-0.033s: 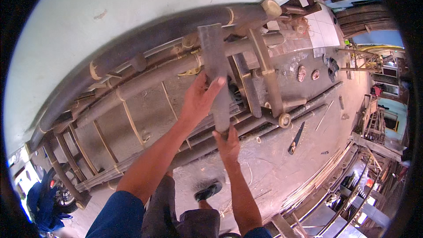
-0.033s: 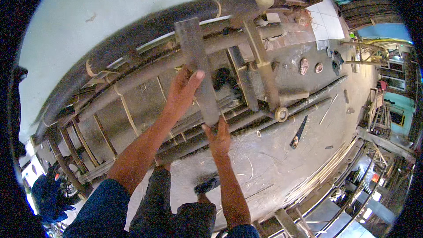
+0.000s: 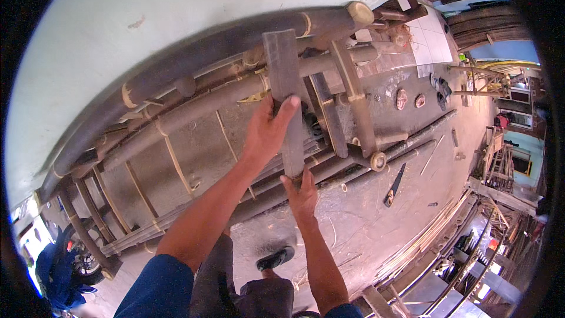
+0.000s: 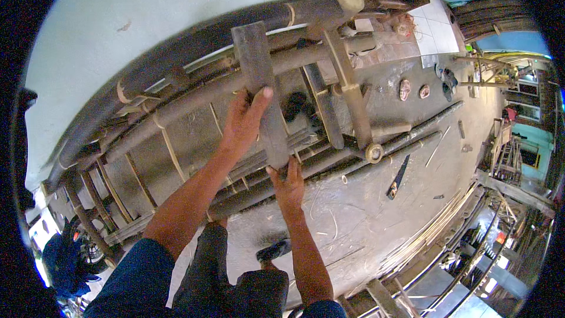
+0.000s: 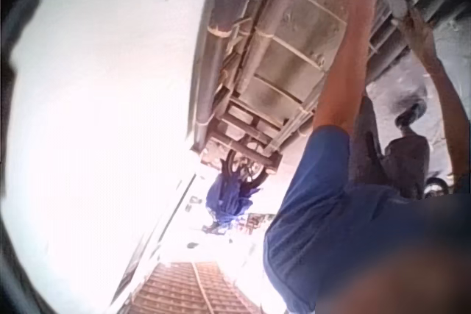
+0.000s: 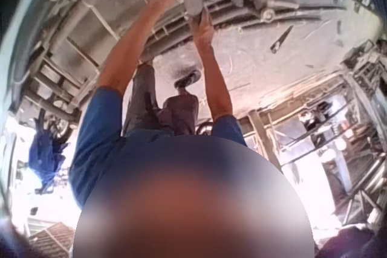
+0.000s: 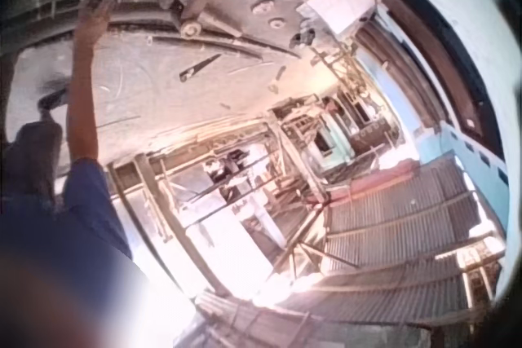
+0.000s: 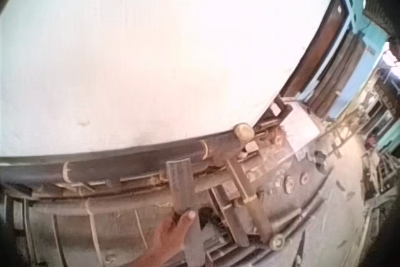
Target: The person uses a machete to split bamboo strips and then weaves them into the frame of a bamboo bench. The person repeatedly splits bamboo, measures fit, and ties the strips to the bench frame, working on multiple sections of the bench.
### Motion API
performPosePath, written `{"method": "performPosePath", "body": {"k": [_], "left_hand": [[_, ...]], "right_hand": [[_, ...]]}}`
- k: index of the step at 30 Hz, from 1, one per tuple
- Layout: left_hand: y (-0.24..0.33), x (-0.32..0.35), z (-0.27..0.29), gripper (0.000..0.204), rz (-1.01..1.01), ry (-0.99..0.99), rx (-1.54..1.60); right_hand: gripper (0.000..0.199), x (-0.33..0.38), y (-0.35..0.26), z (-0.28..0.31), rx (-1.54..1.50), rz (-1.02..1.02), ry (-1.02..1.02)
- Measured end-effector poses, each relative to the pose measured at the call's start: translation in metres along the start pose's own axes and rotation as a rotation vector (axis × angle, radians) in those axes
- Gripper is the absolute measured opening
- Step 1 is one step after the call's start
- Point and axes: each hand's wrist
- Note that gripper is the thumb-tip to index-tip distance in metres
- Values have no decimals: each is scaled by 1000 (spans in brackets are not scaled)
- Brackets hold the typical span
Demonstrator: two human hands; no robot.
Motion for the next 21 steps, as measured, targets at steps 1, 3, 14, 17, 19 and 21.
{"method": "performPosePath", "body": {"k": [1, 3, 14, 17, 19, 21], "left_hand": [[15, -3, -4, 54, 28, 3, 2], [38, -3, -9, 53, 24, -27, 30], [50, 19, -63, 39, 30, -235, 145], [52, 26, -67, 38, 22, -182, 84], [54, 31, -68, 38, -58, -138, 49], [54, 36, -69, 39, -200, -117, -1]], "right_hand": [[71, -2, -14, 10, -37, -11, -27], [69, -12, -35, 37, -172, -56, -158], [59, -164, -111, 197, -433, 25, -187], [57, -165, -118, 210, -334, 2, -237], [56, -160, -119, 215, -367, 16, -209], [55, -155, -118, 216, -392, -4, -170]]}}
Point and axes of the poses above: each hand's wrist, its own x-axis away from the middle knuckle, its own z-axis out of the back of the hand, y = z × x, and after that the axes turned 15 degrees about x, right-handed
